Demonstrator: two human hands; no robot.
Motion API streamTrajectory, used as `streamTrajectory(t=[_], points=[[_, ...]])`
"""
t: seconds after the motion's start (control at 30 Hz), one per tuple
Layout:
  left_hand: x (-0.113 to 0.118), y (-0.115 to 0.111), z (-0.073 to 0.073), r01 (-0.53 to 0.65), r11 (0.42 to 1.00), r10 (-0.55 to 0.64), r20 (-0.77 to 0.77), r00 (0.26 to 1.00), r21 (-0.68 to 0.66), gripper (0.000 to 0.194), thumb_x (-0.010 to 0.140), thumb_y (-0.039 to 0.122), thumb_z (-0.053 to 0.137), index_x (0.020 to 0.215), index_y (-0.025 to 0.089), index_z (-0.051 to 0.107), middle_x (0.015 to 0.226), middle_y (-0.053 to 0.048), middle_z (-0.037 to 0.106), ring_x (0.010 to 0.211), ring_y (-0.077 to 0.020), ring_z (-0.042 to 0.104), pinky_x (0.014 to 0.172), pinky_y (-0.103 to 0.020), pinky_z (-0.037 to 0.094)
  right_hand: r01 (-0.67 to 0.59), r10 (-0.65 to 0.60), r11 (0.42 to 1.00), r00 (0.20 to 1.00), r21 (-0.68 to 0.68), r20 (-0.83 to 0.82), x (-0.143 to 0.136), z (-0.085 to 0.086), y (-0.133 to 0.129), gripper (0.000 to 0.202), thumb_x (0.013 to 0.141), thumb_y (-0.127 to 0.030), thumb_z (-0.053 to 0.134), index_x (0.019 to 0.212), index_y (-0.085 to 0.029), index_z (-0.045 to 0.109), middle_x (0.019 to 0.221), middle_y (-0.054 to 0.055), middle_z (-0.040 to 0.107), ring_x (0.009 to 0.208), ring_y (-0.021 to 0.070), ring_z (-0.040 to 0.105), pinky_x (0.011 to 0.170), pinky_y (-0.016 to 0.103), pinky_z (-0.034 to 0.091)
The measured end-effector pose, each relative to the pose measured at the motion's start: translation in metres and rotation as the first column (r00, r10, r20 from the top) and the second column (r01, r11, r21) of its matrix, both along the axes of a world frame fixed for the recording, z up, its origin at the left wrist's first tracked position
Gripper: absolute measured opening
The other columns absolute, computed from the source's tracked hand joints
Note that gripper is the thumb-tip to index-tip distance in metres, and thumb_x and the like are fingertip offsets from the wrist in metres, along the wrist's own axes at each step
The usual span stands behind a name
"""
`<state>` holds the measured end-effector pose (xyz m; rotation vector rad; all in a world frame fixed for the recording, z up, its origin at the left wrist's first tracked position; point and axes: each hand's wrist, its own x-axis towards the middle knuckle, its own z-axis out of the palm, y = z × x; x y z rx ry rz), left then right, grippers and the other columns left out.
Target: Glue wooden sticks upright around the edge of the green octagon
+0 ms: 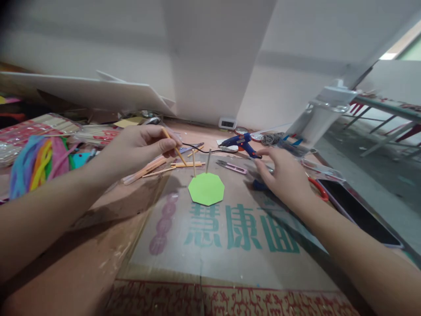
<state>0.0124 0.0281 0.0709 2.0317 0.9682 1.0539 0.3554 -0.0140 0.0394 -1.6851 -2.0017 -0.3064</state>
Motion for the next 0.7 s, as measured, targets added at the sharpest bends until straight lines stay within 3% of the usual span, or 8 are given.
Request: streamTrajectory(t=[0.13,0.27,0.43,0.53,0.7], points=[[0.007,0.001,-0.011,0.026,1.0,-0.026,-0.055,0.998,-0.007,0.02,0.094,0.034,0.06,0.094,0.018,0.072,0.083,-0.002,0.071,0.078,-0.016,0.067,0.069,-0.027,0.05,-0.386,0.387,0.922,0.92,-0.044,0.053,-0.038,-0.01,-0.023,0.02,0.1,-0.033,0.05,0.101,-0.019,0.064,0.098,0.012,0.072,0.092,0.0285,0.068,0.081,0.042,0.052],[0.009,0.002,-0.015,0.032,0.999,-0.032,-0.106,0.994,0.002,0.017,0.092,0.027,0.06,0.097,0.017,0.073,0.093,-0.003,0.074,0.083,-0.0165,0.067,0.073,-0.029,0.05,-0.601,0.607,0.784,0.794,-0.155,-0.007,-0.073,-0.021,-0.026,0.015,0.101,-0.027,0.05,0.102,-0.019,0.063,0.097,0.01,0.071,0.09,0.0243,0.065,0.081,0.039,0.052],[0.011,0.0,-0.015,0.029,0.999,-0.023,-0.155,0.988,0.034,0.013,0.087,0.026,0.066,0.08,0.018,0.073,0.077,0.002,0.072,0.076,-0.0146,0.065,0.072,-0.026,0.048,-0.7,0.701,0.705,0.712,-0.114,-0.036,-0.084,-0.035,-0.025,0.011,0.1,-0.021,0.054,0.103,-0.018,0.064,0.095,0.009,0.07,0.09,0.0226,0.062,0.08,0.037,0.051],[0.014,-0.002,-0.016,0.031,0.999,-0.025,-0.206,0.978,0.026,0.012,0.086,0.027,0.067,0.08,0.019,0.074,0.077,0.003,0.074,0.074,-0.014,0.066,0.069,-0.025,0.048,-0.74,0.742,0.667,0.67,-0.087,-0.012,-0.083,-0.037,-0.025,0.013,0.099,-0.019,0.056,0.108,-0.016,0.065,0.099,0.01,0.071,0.092,0.0227,0.062,0.083,0.038,0.051],[0.016,-0.002,-0.019,0.034,0.999,-0.026,-0.208,0.978,0.036,0.013,0.088,0.029,0.066,0.081,0.021,0.075,0.079,0.005,0.075,0.075,-0.0136,0.067,0.072,-0.024,0.049,-0.743,0.742,0.656,0.667,-0.135,-0.069,-0.081,-0.037,-0.023,0.014,0.099,-0.019,0.056,0.107,-0.015,0.067,0.103,0.011,0.071,0.097,0.0231,0.064,0.085,0.039,0.052]])
